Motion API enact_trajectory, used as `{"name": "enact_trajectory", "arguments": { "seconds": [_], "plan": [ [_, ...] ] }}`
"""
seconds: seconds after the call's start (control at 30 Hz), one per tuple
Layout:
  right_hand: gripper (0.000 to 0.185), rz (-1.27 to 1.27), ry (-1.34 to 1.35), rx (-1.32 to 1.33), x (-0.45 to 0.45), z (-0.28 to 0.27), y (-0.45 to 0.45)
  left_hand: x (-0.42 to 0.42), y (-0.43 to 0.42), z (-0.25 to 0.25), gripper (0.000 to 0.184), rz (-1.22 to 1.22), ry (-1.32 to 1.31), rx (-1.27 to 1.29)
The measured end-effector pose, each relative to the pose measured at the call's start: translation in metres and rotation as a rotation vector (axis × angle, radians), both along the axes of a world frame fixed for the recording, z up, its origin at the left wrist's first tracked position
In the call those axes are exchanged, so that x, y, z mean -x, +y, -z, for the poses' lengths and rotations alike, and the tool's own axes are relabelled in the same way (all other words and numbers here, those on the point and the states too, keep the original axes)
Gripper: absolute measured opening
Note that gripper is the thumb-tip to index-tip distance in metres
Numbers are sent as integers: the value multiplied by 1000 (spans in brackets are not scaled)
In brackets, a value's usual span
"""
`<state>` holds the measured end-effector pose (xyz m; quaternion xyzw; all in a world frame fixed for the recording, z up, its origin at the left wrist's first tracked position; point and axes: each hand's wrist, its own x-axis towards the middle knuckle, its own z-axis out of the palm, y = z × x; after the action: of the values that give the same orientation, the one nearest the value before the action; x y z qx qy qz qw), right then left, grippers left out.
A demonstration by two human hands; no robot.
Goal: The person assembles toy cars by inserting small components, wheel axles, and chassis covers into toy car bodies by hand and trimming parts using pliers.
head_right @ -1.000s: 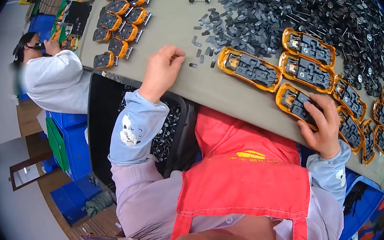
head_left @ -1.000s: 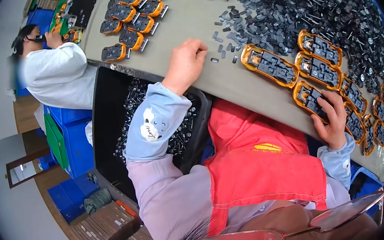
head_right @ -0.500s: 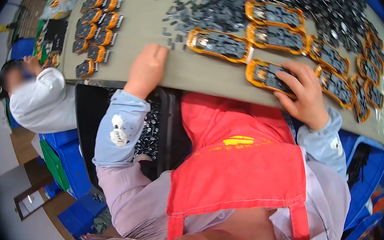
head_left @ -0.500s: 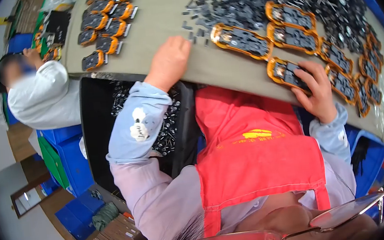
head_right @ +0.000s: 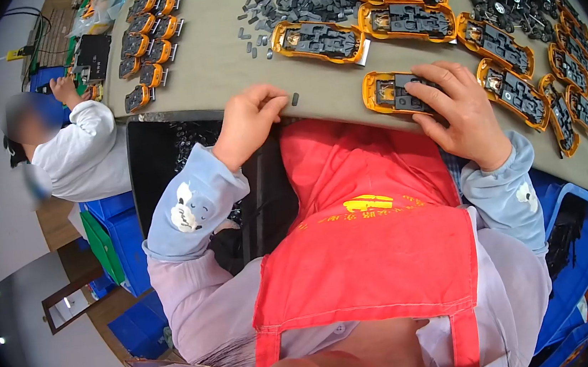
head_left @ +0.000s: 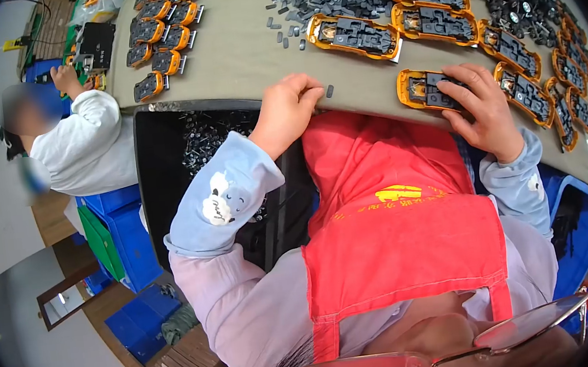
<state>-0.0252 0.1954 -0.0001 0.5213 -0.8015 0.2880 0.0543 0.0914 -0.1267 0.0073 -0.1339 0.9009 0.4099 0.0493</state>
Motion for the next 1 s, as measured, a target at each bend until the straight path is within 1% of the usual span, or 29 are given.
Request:
{"name": "enact_trajectory", "arguments": {
  "seconds": [0.07,0.17,0.27,0.37,0.47,0.6,0.7,0.8,0.83,1.0],
  "plan": [
    [45,7,-8,-4,-1,0,0,-4,-12,12,12,324,457,298],
    [44,5,-10,-11,0,-1,-2,-1,-22,13,27,536,498,418],
    [43,-3,-25,-19,1,-2,-2,10,-32,9,35,777,560,500],
    [42,-10,-40,-12,4,-1,-2,20,-37,3,36,909,583,512],
    [41,-23,-59,-7,6,0,-1,31,-41,3,35,986,559,500],
    [41,-48,-45,-4,7,-2,-1,36,-34,10,29,975,574,536],
    [42,-82,-31,-5,9,-1,0,35,-15,17,26,856,599,418],
    [42,-141,-34,-16,13,-1,0,37,21,14,27,831,655,294],
    [43,-162,-24,-23,14,-2,0,40,30,13,25,852,689,274],
    [41,-251,-48,-30,18,-5,-1,48,51,9,26,1028,643,314]
  ]
}}
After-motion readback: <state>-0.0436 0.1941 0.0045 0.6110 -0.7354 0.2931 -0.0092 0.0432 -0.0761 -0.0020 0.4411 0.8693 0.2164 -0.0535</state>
